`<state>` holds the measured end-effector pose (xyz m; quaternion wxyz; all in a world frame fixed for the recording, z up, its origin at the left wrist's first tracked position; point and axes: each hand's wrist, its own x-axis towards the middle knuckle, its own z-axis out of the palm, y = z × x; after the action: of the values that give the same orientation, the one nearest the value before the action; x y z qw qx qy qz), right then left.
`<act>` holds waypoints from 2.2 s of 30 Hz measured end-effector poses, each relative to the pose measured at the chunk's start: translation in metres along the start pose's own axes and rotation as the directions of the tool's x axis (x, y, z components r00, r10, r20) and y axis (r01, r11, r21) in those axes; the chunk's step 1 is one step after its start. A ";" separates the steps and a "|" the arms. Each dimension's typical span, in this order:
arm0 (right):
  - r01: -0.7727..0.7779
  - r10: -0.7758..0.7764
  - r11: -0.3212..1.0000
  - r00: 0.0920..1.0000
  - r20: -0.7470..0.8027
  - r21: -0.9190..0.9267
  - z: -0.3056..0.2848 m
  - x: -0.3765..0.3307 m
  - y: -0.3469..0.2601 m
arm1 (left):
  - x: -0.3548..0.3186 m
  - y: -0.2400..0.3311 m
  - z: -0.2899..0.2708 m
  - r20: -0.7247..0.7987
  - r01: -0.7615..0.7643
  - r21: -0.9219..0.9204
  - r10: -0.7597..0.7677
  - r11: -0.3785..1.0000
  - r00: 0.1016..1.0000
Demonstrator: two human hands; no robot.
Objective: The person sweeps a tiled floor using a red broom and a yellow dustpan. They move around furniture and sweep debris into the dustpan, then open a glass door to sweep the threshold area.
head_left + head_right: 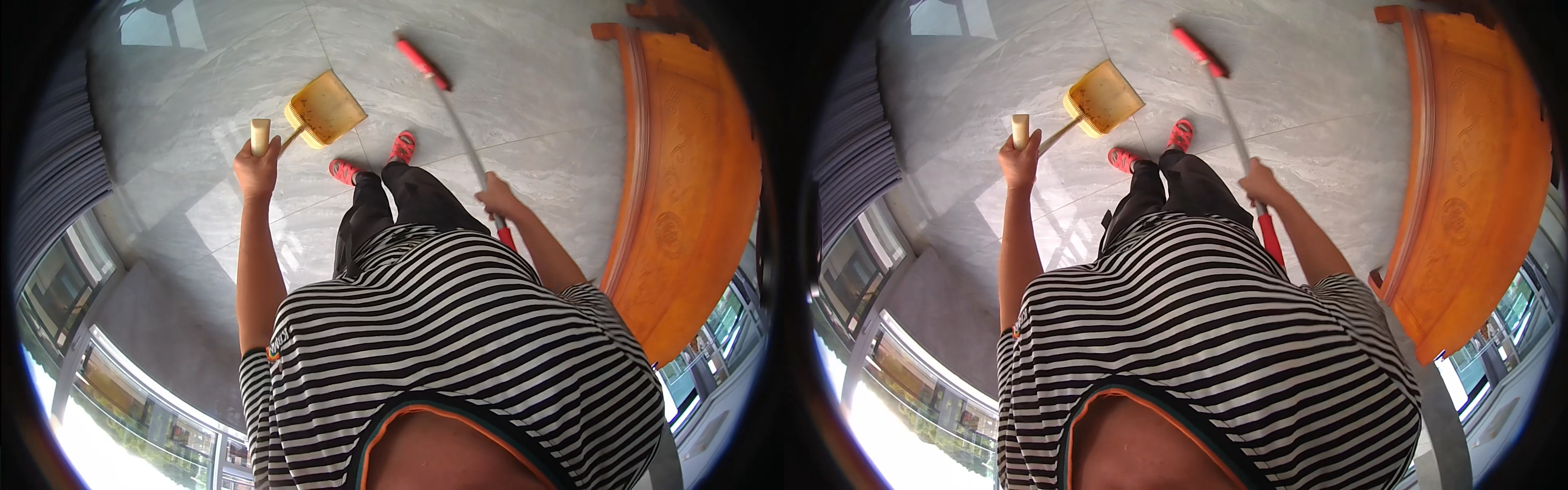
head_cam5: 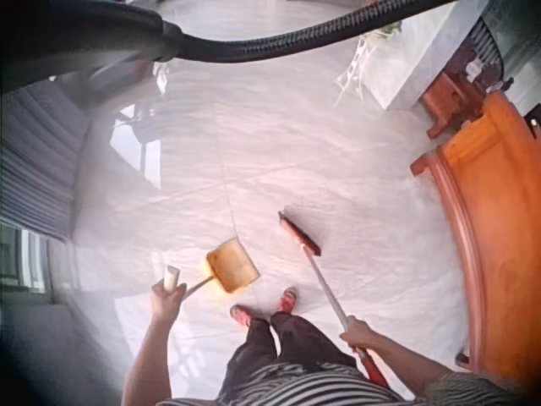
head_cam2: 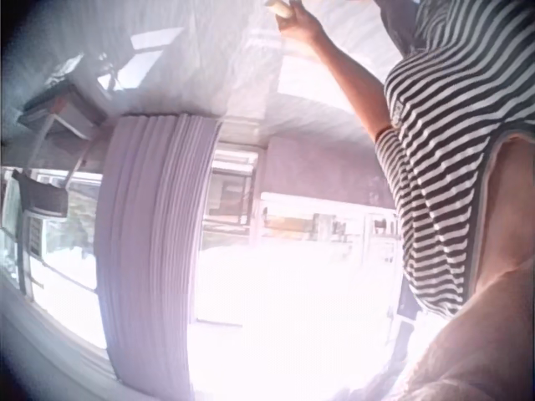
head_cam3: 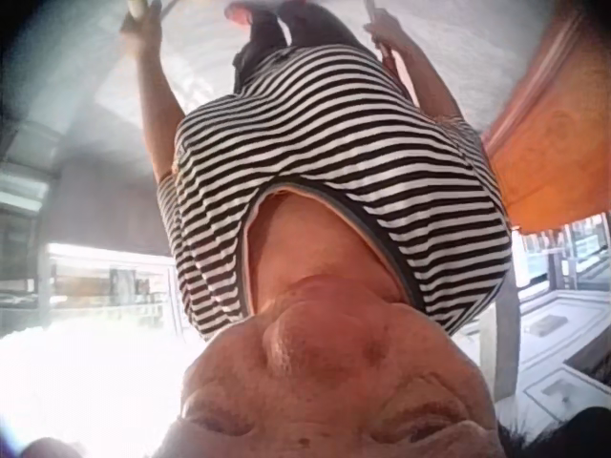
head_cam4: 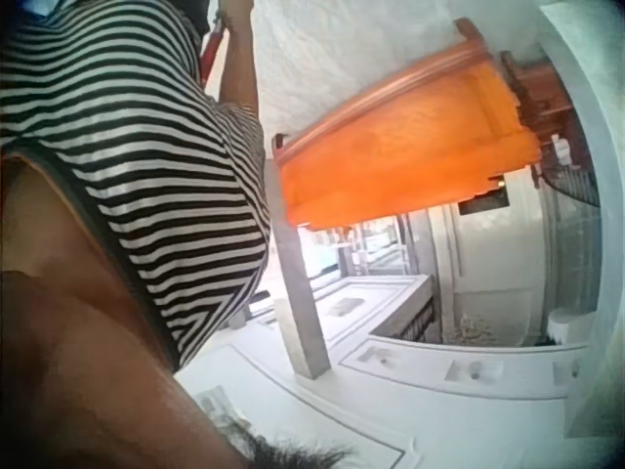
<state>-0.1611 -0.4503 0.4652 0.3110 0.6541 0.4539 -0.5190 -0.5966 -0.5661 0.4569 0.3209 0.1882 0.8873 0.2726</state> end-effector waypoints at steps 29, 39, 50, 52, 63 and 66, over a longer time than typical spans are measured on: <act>-0.099 0.170 0.838 0.982 -0.083 0.537 0.058 -0.116 0.109 | -0.024 0.039 -0.133 0.202 -0.054 -0.054 0.064 0.997 0.977; 0.330 -0.329 0.944 0.944 0.041 -0.017 0.249 -0.167 -0.044 | 0.038 -0.009 -0.211 0.279 -0.308 0.239 0.239 0.921 0.930; 0.048 -0.053 0.965 0.999 0.010 0.257 0.180 -0.231 -0.082 | 0.051 -0.069 -0.259 0.217 -0.139 0.017 0.132 0.990 0.967; 0.104 -0.077 0.960 0.991 -0.110 0.258 0.156 -0.192 -0.075 | 0.042 -0.072 -0.274 0.175 -0.058 -0.101 0.075 0.993 0.982; 0.142 -0.165 0.959 0.983 -0.077 -0.244 0.150 -0.055 -0.138 | 0.008 -0.118 -0.369 -0.013 0.136 -0.250 -0.144 0.959 0.990; 0.083 -0.096 0.967 0.994 -0.046 -0.239 0.220 -0.124 -0.133 | 0.003 -0.150 -0.380 -0.064 0.152 -0.169 -0.165 0.974 0.984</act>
<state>-0.3766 -0.6242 0.5346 0.3499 0.6057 0.5504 -0.4558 -0.8782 -0.8190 0.6101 0.3213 0.0790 0.8859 0.3250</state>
